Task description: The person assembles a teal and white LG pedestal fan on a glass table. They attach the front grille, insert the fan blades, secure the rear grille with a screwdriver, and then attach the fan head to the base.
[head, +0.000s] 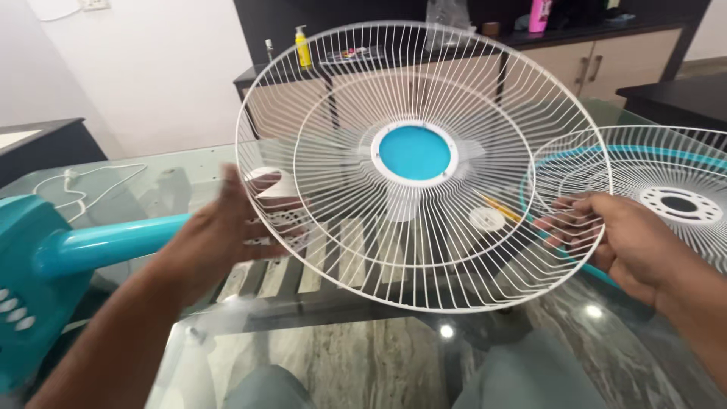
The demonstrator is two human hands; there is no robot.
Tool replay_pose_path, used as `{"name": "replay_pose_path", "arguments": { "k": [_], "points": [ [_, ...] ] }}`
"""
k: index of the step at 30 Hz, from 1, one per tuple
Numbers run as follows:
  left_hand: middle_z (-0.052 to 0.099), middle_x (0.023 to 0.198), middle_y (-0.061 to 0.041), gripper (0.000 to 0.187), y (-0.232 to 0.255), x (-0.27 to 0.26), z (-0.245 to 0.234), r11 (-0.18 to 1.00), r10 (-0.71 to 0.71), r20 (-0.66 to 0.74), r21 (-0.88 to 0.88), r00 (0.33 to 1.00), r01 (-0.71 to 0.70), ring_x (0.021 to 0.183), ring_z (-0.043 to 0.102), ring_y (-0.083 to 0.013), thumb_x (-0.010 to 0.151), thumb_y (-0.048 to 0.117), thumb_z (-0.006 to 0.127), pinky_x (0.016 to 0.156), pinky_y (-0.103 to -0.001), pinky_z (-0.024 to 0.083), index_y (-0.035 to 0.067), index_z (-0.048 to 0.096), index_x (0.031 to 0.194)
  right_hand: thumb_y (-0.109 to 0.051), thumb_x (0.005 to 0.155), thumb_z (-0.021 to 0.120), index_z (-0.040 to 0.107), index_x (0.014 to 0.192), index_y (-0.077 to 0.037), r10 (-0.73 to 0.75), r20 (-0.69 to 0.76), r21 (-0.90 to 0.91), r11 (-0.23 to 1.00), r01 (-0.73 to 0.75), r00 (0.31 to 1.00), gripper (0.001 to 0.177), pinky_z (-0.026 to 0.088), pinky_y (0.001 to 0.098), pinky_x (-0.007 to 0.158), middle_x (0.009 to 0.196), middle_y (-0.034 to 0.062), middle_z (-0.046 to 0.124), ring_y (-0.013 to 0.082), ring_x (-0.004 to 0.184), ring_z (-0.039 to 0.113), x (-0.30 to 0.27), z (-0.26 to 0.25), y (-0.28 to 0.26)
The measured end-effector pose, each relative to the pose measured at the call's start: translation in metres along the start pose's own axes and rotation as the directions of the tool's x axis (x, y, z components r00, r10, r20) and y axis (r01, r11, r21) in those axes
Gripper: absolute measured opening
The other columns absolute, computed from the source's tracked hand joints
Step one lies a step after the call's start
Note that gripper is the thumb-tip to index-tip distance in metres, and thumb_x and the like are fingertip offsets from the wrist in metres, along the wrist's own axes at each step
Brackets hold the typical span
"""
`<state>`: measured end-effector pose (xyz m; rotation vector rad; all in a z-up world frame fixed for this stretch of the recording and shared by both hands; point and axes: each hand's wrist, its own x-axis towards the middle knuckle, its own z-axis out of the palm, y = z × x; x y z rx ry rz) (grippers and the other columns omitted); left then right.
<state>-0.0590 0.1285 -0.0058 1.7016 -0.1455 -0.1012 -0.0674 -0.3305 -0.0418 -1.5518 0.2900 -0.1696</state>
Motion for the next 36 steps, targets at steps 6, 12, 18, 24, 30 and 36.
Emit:
{"name": "replay_pose_path", "arguments": {
  "k": [6,12,18,24,30,36],
  "points": [
    [0.042,0.160,-0.012,0.064,-0.052,0.007,-0.087,0.414,0.380,-0.287,0.903,0.879,0.116,0.148,0.036,-0.0413,0.092,0.032,0.061,0.118,-0.066,0.033,0.029,0.044,0.154,-0.012,0.110,0.028,0.052,0.131,0.003,-0.010,-0.006,-0.170,0.985,0.009,1.000,0.036,0.058,0.0388,0.081,0.113,0.0286,0.072,0.0272,0.094,0.069,0.002,0.008,-0.001],
    [0.016,0.169,0.009,0.079,-0.088,0.009,-0.120,0.170,0.256,-0.471,0.881,0.844,0.441,0.151,0.003,-0.0433,0.088,0.030,0.066,0.100,-0.094,0.002,0.052,0.032,0.156,-0.018,0.115,0.027,0.055,0.132,0.003,0.015,-0.013,-0.259,0.966,-0.018,1.000,0.039,0.059,0.0408,0.081,0.108,0.0281,0.074,0.0303,0.090,0.071,-0.010,0.025,-0.012],
    [0.029,0.168,0.005,0.069,-0.111,0.007,-0.135,0.125,0.462,-0.300,0.954,0.834,0.274,0.153,0.023,-0.0438,0.094,0.019,0.056,0.111,-0.081,0.019,0.047,0.038,0.155,-0.022,0.115,0.029,0.057,0.132,0.002,0.038,0.037,-0.251,0.968,-0.027,0.999,0.040,0.060,0.0412,0.078,0.107,0.0271,0.074,0.0288,0.089,0.071,-0.016,0.052,-0.015],
    [0.030,0.164,-0.020,0.101,-0.137,0.036,-0.162,0.617,0.614,-0.229,0.736,0.755,-0.278,0.142,0.043,-0.0426,0.081,0.074,0.058,0.120,-0.049,0.033,0.018,0.021,0.157,-0.019,0.112,0.031,0.060,0.136,-0.002,0.085,0.095,-0.289,0.956,-0.055,0.992,0.041,0.062,0.0420,0.076,0.108,0.0262,0.077,0.0278,0.087,0.072,-0.018,0.066,-0.012],
    [0.029,0.168,-0.017,0.097,-0.143,0.066,-0.181,0.863,0.463,-0.257,0.349,0.848,-0.365,0.149,0.037,-0.0420,0.086,0.075,0.051,0.115,-0.052,0.037,0.026,0.020,0.163,-0.021,0.111,0.032,0.059,0.127,0.002,0.169,0.091,-0.289,0.948,-0.136,0.981,0.039,0.060,0.0434,0.080,0.104,0.0259,0.078,0.0282,0.086,0.072,-0.026,0.072,-0.005],
    [0.031,0.168,-0.004,0.078,-0.124,0.097,-0.181,0.065,0.474,-0.261,0.963,0.841,0.262,0.154,0.025,-0.0454,0.092,0.038,0.062,0.094,-0.087,0.034,0.048,0.027,0.161,-0.018,0.111,0.024,0.057,0.134,0.002,0.243,0.065,-0.330,0.921,-0.209,0.968,0.045,0.061,0.0466,0.084,0.112,0.0298,0.077,0.0340,0.094,0.073,-0.031,0.072,0.006]
  ]
}}
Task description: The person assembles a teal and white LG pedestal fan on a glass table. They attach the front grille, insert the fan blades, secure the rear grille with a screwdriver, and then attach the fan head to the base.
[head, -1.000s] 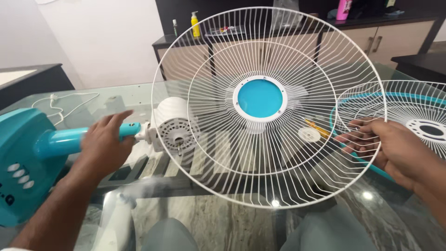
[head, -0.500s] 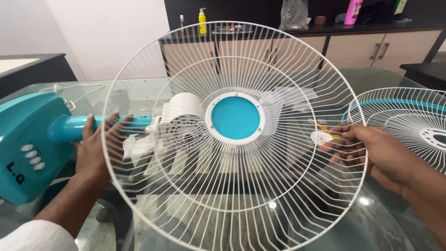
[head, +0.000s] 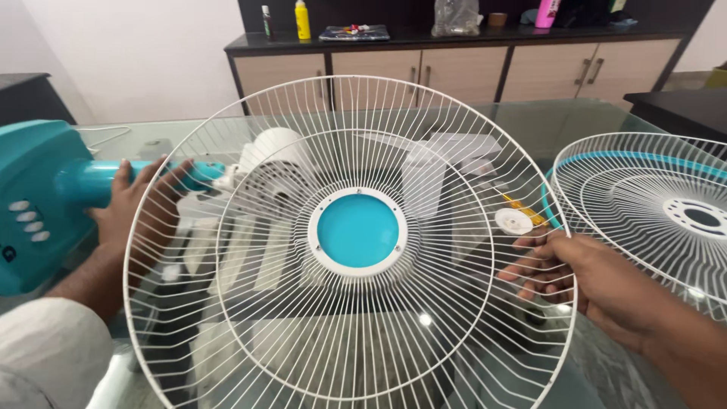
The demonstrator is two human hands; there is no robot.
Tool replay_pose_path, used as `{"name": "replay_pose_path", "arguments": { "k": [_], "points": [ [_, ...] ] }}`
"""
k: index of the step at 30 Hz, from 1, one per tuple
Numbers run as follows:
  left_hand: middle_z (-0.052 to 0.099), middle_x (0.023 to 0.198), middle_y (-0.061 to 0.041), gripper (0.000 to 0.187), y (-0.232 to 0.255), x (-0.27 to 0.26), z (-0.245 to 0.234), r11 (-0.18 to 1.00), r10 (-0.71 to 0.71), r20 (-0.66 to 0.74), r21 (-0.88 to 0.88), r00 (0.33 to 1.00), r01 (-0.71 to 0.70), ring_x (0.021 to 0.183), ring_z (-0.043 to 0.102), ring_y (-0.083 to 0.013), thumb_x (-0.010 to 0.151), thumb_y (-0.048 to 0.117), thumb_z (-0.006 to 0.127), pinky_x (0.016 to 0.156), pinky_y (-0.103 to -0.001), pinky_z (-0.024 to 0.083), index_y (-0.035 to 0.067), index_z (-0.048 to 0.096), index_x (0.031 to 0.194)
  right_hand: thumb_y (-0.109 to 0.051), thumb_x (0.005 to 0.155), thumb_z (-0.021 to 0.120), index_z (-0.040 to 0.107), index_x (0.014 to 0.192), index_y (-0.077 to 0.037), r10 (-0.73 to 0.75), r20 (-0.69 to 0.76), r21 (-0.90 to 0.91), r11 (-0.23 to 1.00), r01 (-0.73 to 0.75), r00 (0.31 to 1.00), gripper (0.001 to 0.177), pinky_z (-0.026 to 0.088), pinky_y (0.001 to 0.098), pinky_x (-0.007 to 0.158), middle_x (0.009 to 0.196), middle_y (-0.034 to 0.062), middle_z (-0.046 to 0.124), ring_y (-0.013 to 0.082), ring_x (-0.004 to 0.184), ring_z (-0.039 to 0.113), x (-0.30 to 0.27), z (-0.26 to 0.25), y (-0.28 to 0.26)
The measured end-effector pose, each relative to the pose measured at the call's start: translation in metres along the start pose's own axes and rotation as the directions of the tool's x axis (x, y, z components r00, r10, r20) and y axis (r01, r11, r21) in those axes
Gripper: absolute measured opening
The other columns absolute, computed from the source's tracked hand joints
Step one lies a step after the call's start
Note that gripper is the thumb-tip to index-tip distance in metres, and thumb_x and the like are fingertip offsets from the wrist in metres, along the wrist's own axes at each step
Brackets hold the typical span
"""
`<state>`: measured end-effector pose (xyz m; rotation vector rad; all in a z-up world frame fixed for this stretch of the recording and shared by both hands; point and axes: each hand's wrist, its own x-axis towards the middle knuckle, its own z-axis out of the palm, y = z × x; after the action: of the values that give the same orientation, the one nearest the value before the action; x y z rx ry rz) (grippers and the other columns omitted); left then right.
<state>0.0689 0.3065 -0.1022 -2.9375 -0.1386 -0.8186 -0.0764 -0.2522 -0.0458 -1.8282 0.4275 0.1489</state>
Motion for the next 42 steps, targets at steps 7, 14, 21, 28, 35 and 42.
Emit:
{"name": "replay_pose_path", "arguments": {
  "k": [7,14,21,28,35,42],
  "points": [
    [0.031,0.167,-0.002,0.073,0.000,0.031,-0.019,0.997,-0.040,0.096,-0.056,0.995,0.046,0.149,0.028,-0.0402,0.091,0.038,0.067,0.099,-0.087,0.030,0.043,0.037,0.157,-0.023,0.111,0.025,0.054,0.138,-0.001,0.086,0.030,0.034,0.996,-0.087,0.996,0.046,0.061,0.0481,0.088,0.118,0.0278,0.072,0.0336,0.097,0.073,-0.003,-0.006,0.012],
    [0.061,0.143,-0.026,0.086,0.028,-0.020,-0.064,-0.232,0.236,0.501,-0.803,0.833,0.549,0.123,0.066,-0.0377,0.099,0.072,0.039,0.101,-0.051,0.053,0.006,0.047,0.153,-0.027,0.109,0.030,0.051,0.138,-0.002,0.057,0.102,0.073,0.995,-0.065,0.993,0.043,0.059,0.0485,0.092,0.122,0.0279,0.070,0.0343,0.099,0.073,0.002,-0.008,0.021],
    [0.057,0.150,-0.014,0.077,0.071,-0.081,-0.117,-0.129,0.126,0.642,-0.745,0.756,0.654,0.122,0.065,-0.0440,0.089,0.021,0.042,0.094,-0.059,0.055,0.032,0.025,0.164,-0.052,0.110,0.039,0.058,0.135,-0.007,-0.009,0.084,-0.132,0.991,0.020,0.996,0.054,0.057,0.0421,0.094,0.118,0.0195,0.078,0.0297,0.102,0.075,0.024,-0.007,0.012],
    [0.053,0.151,-0.017,0.074,0.089,-0.101,-0.119,-0.395,0.053,0.532,-0.766,0.845,0.507,0.122,0.063,-0.0460,0.088,0.018,0.035,0.090,-0.061,0.055,0.032,0.025,0.160,-0.038,0.098,0.061,0.076,0.126,-0.010,-0.507,-0.099,-0.731,0.621,0.283,0.856,0.042,0.058,0.0422,0.095,0.110,0.0157,0.083,0.0251,0.102,0.079,0.113,-0.065,-0.017],
    [0.050,0.152,-0.015,0.072,0.095,-0.115,-0.112,-0.474,0.028,0.474,-0.769,0.880,0.429,0.125,0.060,-0.0456,0.089,0.024,0.034,0.092,-0.059,0.055,0.034,0.020,0.160,-0.042,0.088,0.076,0.066,0.142,-0.030,-0.316,0.074,-0.958,0.241,0.156,0.946,0.056,0.060,0.0423,0.098,0.130,0.0040,0.077,0.0253,0.113,0.075,0.189,-0.060,-0.028],
    [0.050,0.149,-0.016,0.067,0.102,-0.117,-0.112,-0.489,-0.001,0.481,-0.765,0.877,0.419,0.123,0.060,-0.0460,0.095,0.032,0.032,0.094,-0.061,0.055,0.033,0.021,0.161,-0.057,0.082,0.080,0.067,0.140,-0.030,-0.243,0.100,-0.993,0.032,0.111,0.965,0.065,0.056,0.0443,0.105,0.133,0.0006,0.075,0.0240,0.122,0.072,0.200,-0.044,-0.028]
  ]
}}
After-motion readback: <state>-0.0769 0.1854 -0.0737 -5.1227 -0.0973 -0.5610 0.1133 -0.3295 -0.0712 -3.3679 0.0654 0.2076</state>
